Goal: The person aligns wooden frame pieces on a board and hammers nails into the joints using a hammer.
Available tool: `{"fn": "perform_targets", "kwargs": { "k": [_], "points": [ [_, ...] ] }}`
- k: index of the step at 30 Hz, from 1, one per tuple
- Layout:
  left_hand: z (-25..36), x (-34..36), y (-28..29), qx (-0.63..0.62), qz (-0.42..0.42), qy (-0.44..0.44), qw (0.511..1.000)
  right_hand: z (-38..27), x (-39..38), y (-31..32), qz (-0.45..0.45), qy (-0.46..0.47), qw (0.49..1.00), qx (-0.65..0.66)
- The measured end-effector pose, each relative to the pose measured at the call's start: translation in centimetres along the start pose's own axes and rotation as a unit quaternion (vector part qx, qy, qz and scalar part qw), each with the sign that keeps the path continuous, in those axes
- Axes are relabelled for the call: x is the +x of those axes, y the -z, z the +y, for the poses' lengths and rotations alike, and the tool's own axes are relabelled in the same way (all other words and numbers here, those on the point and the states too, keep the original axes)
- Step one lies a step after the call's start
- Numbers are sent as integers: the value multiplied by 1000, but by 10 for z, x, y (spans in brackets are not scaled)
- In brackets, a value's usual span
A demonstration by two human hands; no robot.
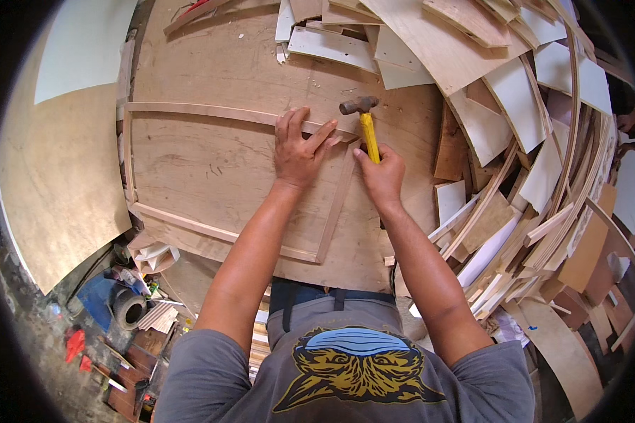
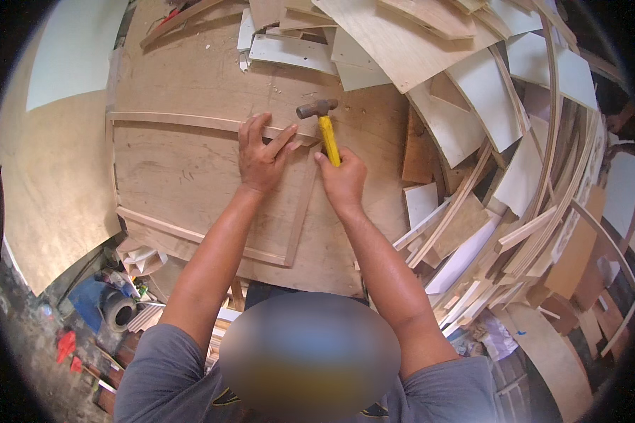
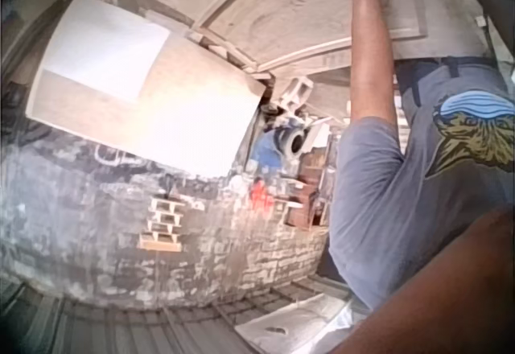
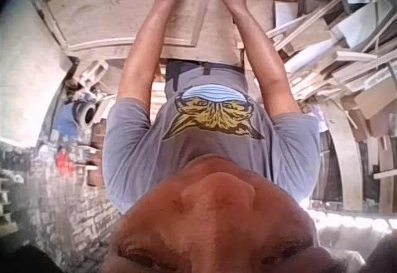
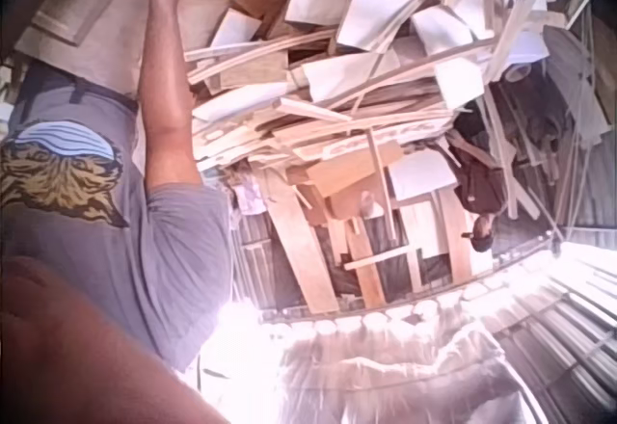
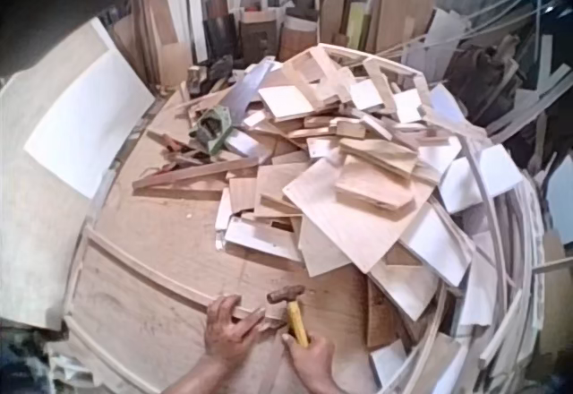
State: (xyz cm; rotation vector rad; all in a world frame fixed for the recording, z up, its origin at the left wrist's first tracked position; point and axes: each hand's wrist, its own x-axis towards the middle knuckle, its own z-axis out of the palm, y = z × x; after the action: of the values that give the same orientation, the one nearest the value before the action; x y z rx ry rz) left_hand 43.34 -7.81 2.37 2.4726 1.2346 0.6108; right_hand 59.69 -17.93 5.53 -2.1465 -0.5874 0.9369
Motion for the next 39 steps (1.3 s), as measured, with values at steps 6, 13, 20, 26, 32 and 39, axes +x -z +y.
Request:
{"fn": "perform_targets", "kwargs": {
  "k": [6,13,20,26,32,39],
  "points": [
    [7,2,3,-5,11,2,1000,-7,0,-5,-3,-10,1000,-4],
    [29,-14,-5,28,-72,71,994,-18,4,0,-18,-33,998,-56],
    [83,-21,-24,127,-136,224,957,-21,11,4,-50,-53,995,-67],
    [88,-22,-33,122,-111,249,954,-8,14,1,-46,-34,998,-27],
    [89,-21,-34,100,-92,258,957,-8,19,24,-20,-21,997,-71],
    [88,-21,-37,90,-87,257,958,-28,35,89,-40,68,980,-182]
  ]
}}
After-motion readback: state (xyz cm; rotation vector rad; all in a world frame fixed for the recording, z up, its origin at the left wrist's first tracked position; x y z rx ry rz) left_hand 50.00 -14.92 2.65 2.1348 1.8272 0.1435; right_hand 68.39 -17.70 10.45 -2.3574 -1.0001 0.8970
